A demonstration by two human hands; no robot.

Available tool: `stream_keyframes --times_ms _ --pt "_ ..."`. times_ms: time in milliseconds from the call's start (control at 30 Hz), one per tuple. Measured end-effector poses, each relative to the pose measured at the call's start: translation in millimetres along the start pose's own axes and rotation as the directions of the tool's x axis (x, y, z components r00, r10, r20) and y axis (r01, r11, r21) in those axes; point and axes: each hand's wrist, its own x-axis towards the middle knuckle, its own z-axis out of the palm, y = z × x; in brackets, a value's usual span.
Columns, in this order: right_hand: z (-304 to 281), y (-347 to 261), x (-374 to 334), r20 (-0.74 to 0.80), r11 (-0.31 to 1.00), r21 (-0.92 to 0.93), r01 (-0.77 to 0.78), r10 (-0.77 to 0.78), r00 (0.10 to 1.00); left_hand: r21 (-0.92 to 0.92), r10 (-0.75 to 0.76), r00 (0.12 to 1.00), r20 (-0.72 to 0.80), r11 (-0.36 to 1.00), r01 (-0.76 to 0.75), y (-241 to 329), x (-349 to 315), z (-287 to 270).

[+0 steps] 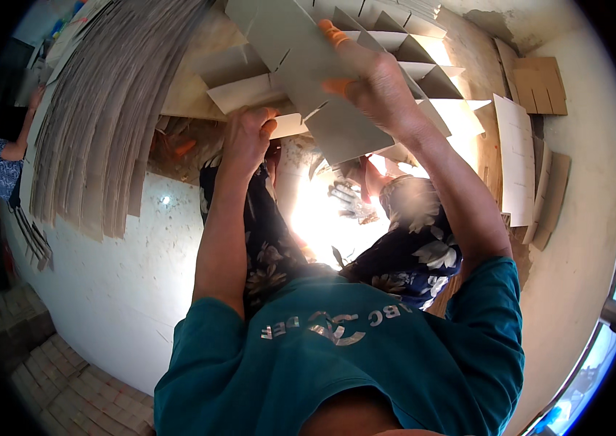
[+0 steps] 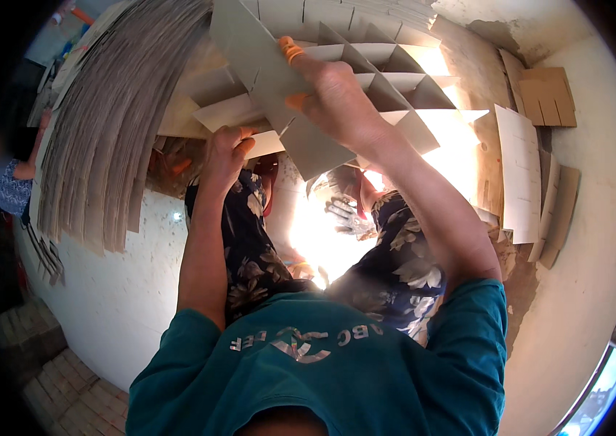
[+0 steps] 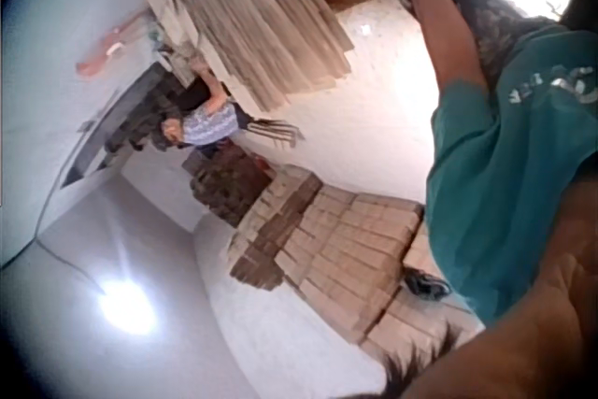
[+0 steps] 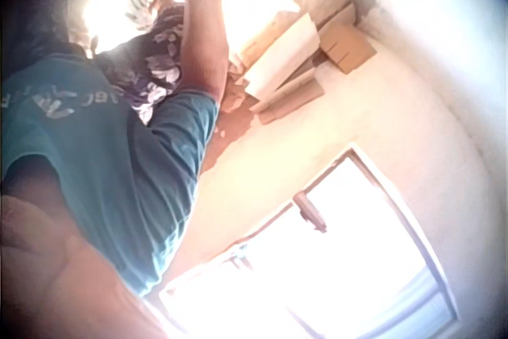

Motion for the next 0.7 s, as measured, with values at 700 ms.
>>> stream_keyframes --times_ms 700 --pt "15.1 1.6 22.3 0.018 0.992 0.007 0.126 -0.126 0.992 -0.017 -0.009 0.999 -0.043 1.0 0.008 -1.5 5.6 1.6"
